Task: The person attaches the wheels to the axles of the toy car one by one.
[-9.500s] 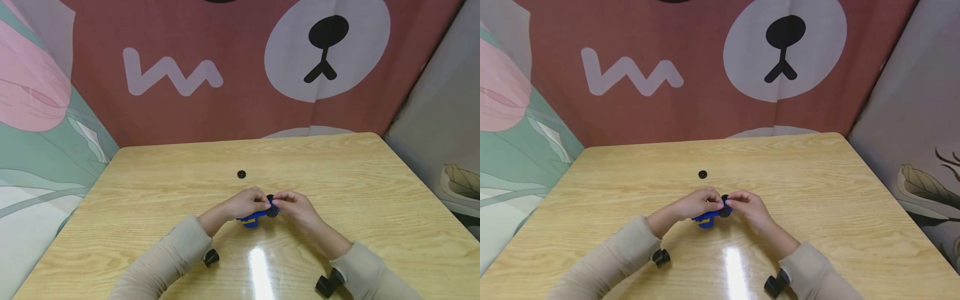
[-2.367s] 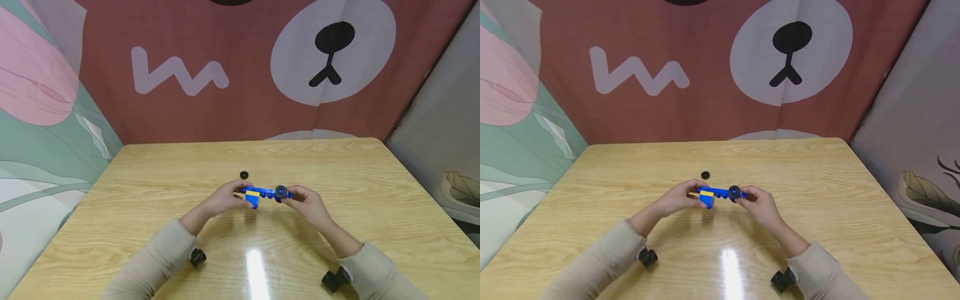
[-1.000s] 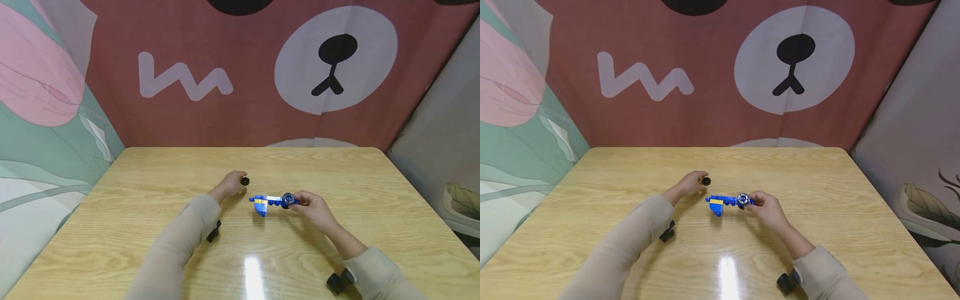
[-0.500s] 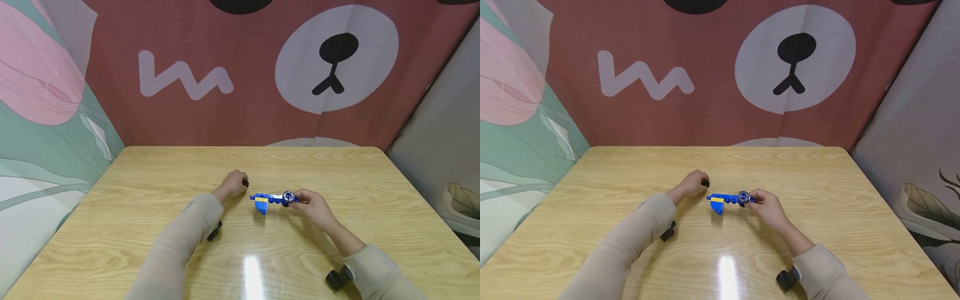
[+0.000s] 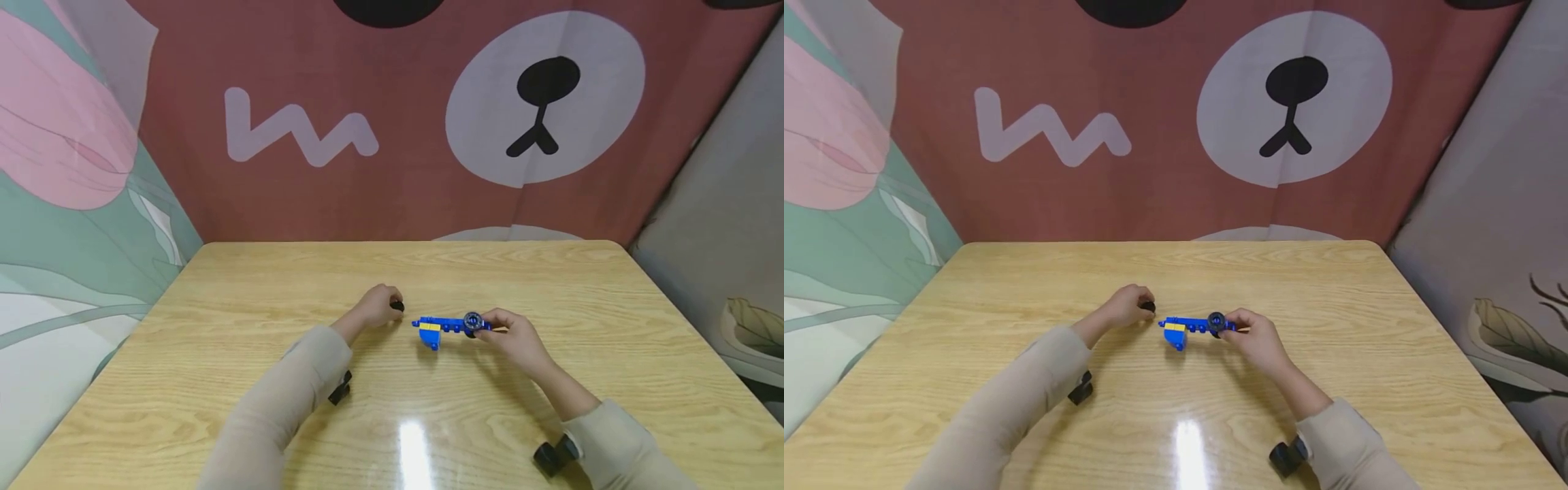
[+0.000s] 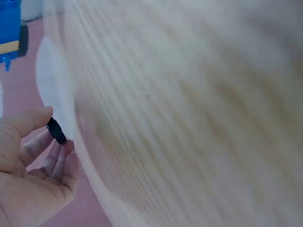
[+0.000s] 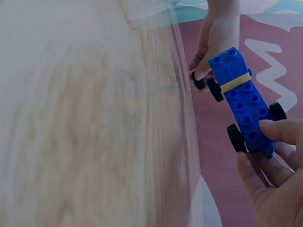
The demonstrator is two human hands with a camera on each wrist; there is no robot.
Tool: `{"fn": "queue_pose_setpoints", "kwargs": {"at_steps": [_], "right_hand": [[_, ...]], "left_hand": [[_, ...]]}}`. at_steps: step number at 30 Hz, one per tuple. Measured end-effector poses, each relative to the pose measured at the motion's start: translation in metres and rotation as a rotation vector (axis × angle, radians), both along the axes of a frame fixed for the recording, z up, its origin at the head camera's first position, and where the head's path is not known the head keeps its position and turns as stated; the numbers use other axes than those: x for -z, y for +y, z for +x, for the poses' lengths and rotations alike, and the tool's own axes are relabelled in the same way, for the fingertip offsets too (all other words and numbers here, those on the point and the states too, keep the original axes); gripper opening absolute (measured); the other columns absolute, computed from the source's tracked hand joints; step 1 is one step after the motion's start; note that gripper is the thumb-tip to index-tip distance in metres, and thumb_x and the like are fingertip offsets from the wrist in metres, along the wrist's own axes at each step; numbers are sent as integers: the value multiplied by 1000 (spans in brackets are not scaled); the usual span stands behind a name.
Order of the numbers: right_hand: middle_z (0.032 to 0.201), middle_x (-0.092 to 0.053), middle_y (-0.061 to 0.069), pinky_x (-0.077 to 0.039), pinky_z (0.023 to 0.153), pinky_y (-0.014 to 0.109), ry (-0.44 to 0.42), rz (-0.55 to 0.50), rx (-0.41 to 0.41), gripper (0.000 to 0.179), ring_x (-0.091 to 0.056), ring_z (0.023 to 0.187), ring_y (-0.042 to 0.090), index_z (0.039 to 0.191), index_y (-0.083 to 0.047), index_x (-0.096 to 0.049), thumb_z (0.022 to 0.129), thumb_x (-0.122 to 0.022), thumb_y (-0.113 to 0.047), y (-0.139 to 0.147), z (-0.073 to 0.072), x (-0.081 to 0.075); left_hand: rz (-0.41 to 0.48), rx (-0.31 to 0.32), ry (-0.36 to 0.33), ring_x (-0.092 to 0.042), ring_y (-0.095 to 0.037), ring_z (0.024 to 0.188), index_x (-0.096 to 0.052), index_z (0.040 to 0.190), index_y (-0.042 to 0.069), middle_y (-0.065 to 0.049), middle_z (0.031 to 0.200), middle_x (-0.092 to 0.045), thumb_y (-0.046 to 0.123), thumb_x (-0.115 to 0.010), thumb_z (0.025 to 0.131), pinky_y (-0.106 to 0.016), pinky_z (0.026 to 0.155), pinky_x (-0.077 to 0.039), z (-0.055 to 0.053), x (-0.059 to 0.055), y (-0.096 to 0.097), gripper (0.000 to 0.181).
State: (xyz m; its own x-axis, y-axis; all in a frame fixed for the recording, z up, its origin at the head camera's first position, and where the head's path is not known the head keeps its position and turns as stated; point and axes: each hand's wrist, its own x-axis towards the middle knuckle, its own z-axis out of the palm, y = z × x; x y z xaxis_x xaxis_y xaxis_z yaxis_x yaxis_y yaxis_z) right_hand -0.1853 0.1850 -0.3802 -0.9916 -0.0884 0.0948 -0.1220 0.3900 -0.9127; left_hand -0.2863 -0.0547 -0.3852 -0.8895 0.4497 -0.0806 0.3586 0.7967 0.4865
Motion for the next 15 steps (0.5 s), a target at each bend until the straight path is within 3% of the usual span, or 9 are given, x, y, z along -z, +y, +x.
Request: {"fn": "queue_pose_setpoints", "kwargs": {"at_steps": [10,15], "right_hand": [[90,-60,16,-49,70,27,22,-32,-34,17,-58,84,24,92,7,-58,76,-62,1,-1,-1,3],[89,-61,14,-48,73,28,37,-6,-37,15,-57,85,25,90,4,-60,76,-62,1,-4,-2,4]], "left_hand": [[252,41,27,-56,-22,84,-57,101,-1,-10,92,-51,7,-64,77,-28,72,-45,15,-6,-9,27],[326,72,31,-54,-21,85,-55,106,-1,-8,93,-50,8,-63,78,-27,73,-46,28,-14,-14,30]]}}
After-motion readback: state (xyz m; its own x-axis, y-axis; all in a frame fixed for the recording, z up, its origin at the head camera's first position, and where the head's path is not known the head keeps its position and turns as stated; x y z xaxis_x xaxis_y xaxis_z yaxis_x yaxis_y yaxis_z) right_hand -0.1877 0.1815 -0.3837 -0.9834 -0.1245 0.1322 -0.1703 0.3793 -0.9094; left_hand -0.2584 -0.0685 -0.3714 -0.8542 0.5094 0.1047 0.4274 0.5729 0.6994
